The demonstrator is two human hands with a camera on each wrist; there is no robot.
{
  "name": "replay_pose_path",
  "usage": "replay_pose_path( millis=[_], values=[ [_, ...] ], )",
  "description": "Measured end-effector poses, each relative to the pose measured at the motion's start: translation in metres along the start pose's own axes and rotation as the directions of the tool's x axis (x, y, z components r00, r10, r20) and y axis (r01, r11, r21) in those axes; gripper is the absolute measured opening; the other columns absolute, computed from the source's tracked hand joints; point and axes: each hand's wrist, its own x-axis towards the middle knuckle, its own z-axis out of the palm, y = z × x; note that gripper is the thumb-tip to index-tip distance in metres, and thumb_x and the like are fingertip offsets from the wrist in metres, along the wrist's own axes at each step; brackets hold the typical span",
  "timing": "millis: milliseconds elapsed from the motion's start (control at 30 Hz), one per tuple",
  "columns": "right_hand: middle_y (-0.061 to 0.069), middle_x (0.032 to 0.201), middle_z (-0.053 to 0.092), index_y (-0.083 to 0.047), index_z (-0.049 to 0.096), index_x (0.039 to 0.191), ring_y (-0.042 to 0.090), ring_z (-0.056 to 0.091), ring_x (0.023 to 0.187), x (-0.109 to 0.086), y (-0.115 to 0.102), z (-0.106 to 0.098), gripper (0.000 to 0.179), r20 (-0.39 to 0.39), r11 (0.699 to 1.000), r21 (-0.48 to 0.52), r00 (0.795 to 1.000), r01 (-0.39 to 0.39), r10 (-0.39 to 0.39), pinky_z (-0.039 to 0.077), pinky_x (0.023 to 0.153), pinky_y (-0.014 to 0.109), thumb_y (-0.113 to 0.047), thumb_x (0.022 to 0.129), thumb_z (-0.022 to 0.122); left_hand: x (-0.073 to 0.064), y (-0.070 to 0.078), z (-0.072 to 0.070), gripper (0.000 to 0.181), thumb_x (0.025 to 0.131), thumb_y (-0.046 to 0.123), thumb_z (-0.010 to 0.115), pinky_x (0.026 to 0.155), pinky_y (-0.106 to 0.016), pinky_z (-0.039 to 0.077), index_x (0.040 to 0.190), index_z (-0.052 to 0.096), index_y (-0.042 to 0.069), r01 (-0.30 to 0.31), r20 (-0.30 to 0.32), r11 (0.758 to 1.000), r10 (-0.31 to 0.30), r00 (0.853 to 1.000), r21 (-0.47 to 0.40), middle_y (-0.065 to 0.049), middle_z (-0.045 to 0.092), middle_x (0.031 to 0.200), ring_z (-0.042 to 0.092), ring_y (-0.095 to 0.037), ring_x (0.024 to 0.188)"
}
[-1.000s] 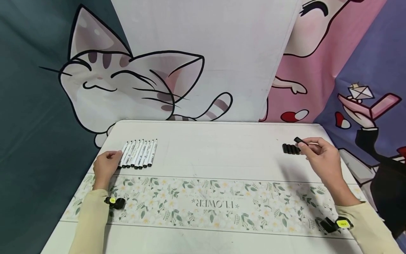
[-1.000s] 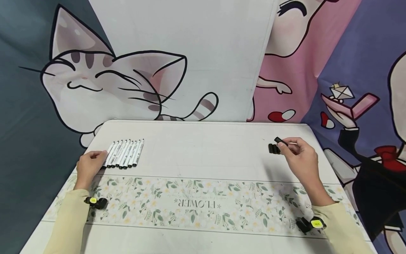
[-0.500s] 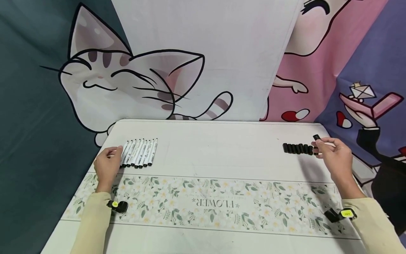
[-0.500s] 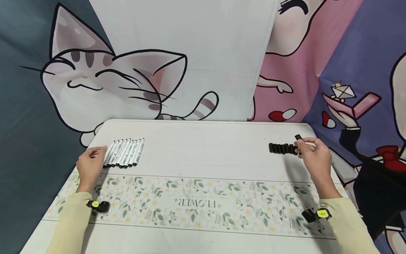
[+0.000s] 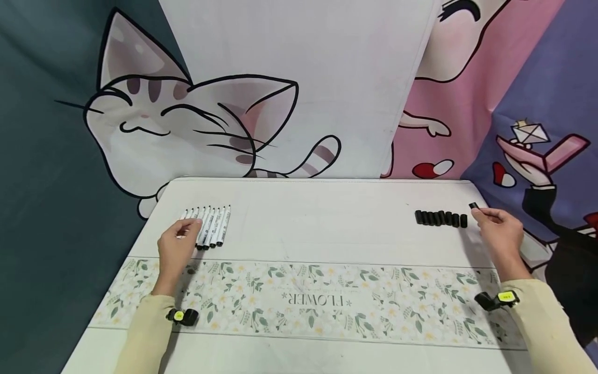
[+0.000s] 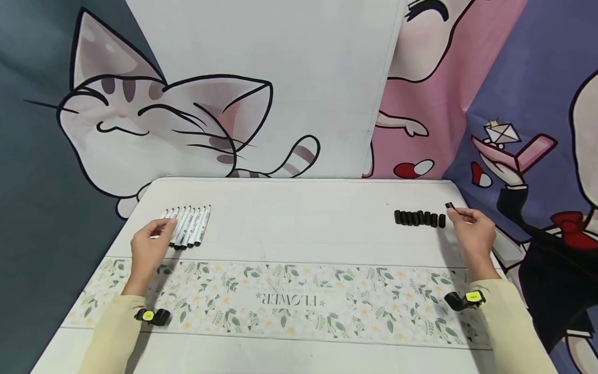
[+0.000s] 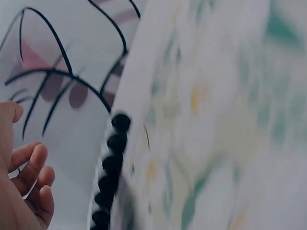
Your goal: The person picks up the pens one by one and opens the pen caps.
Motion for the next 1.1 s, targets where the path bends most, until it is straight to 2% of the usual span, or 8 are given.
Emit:
replay_pose_path(
  millis=[133, 233, 300, 400, 533, 800, 967, 1100],
  values=[
    [-0.032, 0.063, 0.053, -0.036, 0.064, 0.089, -0.003, 0.053, 0.067, 0.012, 0.012, 0.000, 0.021, -0.018, 0.991, -0.110, 0.997, -0.077, 0.076, 0.043, 0.061, 0.020, -0.054, 0.088, 0.074, -0.013, 0.012, 0.003, 0.045, 0.099, 0.050, 0.062, 0.077, -0.025, 0.044, 0.117, 0.075, 0.011, -0.005, 0.055, 0.999, 0.007, 0.998, -0.034, -0.005, 0.069, 0.103, 0.057, -0.011, 0.091],
    [-0.034, 0.063, 0.049, -0.036, 0.065, 0.086, -0.001, 0.046, 0.072, 0.018, 0.018, 0.000, 0.026, -0.037, 0.981, -0.158, 0.993, -0.114, 0.109, 0.040, 0.067, 0.023, -0.061, 0.085, 0.073, -0.021, 0.021, 0.005, 0.044, 0.100, 0.048, 0.062, 0.080, -0.026, 0.044, 0.118, 0.074, 0.010, -0.045, 0.098, 0.997, 0.051, 0.994, -0.056, -0.005, 0.070, 0.103, 0.057, -0.011, 0.092],
    [-0.033, 0.063, 0.048, -0.036, 0.064, 0.086, 0.000, 0.047, 0.072, 0.021, 0.021, 0.001, 0.027, -0.042, 0.977, -0.167, 0.991, -0.132, 0.127, 0.040, 0.066, 0.024, -0.061, 0.084, 0.073, -0.027, 0.026, 0.008, 0.043, 0.100, 0.048, 0.063, 0.081, -0.026, 0.044, 0.118, 0.074, 0.011, -0.065, 0.128, 0.995, 0.074, 0.989, -0.073, -0.005, 0.070, 0.102, 0.057, -0.012, 0.092],
    [-0.033, 0.059, 0.049, -0.034, 0.063, 0.087, -0.002, 0.051, 0.065, 0.025, 0.025, 0.001, 0.026, -0.039, 0.977, -0.156, 0.989, -0.149, 0.144, 0.044, 0.058, 0.025, -0.056, 0.085, 0.075, -0.034, 0.032, 0.011, 0.041, 0.099, 0.048, 0.065, 0.079, -0.026, 0.044, 0.117, 0.075, 0.013, -0.090, 0.159, 0.993, 0.102, 0.982, -0.082, -0.004, 0.071, 0.099, 0.058, -0.013, 0.091],
    [-0.029, 0.053, 0.051, -0.030, 0.063, 0.088, -0.002, 0.053, 0.053, 0.029, 0.028, 0.001, 0.024, -0.025, 0.978, -0.138, 0.988, -0.154, 0.152, 0.046, 0.046, 0.027, -0.048, 0.086, 0.078, -0.040, 0.037, 0.014, 0.037, 0.098, 0.046, 0.068, 0.074, -0.023, 0.045, 0.114, 0.076, 0.014, -0.115, 0.172, 0.990, 0.128, 0.977, -0.086, -0.002, 0.071, 0.096, 0.058, -0.013, 0.087],
    [-0.029, 0.054, 0.046, -0.009, 0.070, 0.110, 0.003, 0.050, 0.056, 0.029, 0.032, 0.001, 0.044, 0.005, 0.967, -0.248, 0.998, -0.066, 0.070, 0.044, 0.050, 0.028, -0.046, 0.088, 0.076, -0.043, 0.039, 0.017, 0.036, 0.098, 0.044, 0.068, 0.072, -0.021, 0.045, 0.115, 0.075, 0.013, -0.160, 0.188, 0.982, 0.176, 0.966, -0.097, -0.001, 0.070, 0.097, 0.058, -0.012, 0.087],
    [-0.028, 0.053, 0.045, -0.007, 0.070, 0.110, 0.005, 0.051, 0.056, 0.030, 0.032, 0.003, 0.045, 0.002, 0.964, -0.259, 0.998, -0.063, 0.065, 0.045, 0.048, 0.030, -0.047, 0.090, 0.073, -0.043, 0.041, 0.016, 0.036, 0.098, 0.045, 0.069, 0.073, -0.020, 0.046, 0.115, 0.075, 0.013, -0.168, 0.185, 0.981, 0.183, 0.965, -0.093, 0.000, 0.071, 0.098, 0.059, -0.011, 0.087],
    [-0.025, 0.052, 0.051, -0.011, 0.069, 0.105, 0.005, 0.052, 0.055, 0.030, 0.030, 0.001, 0.042, 0.013, 0.972, -0.207, 0.993, -0.109, 0.114, 0.045, 0.049, 0.029, -0.052, 0.094, 0.065, -0.042, 0.042, 0.013, 0.037, 0.098, 0.045, 0.068, 0.073, -0.021, 0.045, 0.116, 0.075, 0.014, -0.173, 0.190, 0.983, 0.183, 0.965, -0.068, 0.000, 0.071, 0.098, 0.059, -0.012, 0.088]
  ],
)
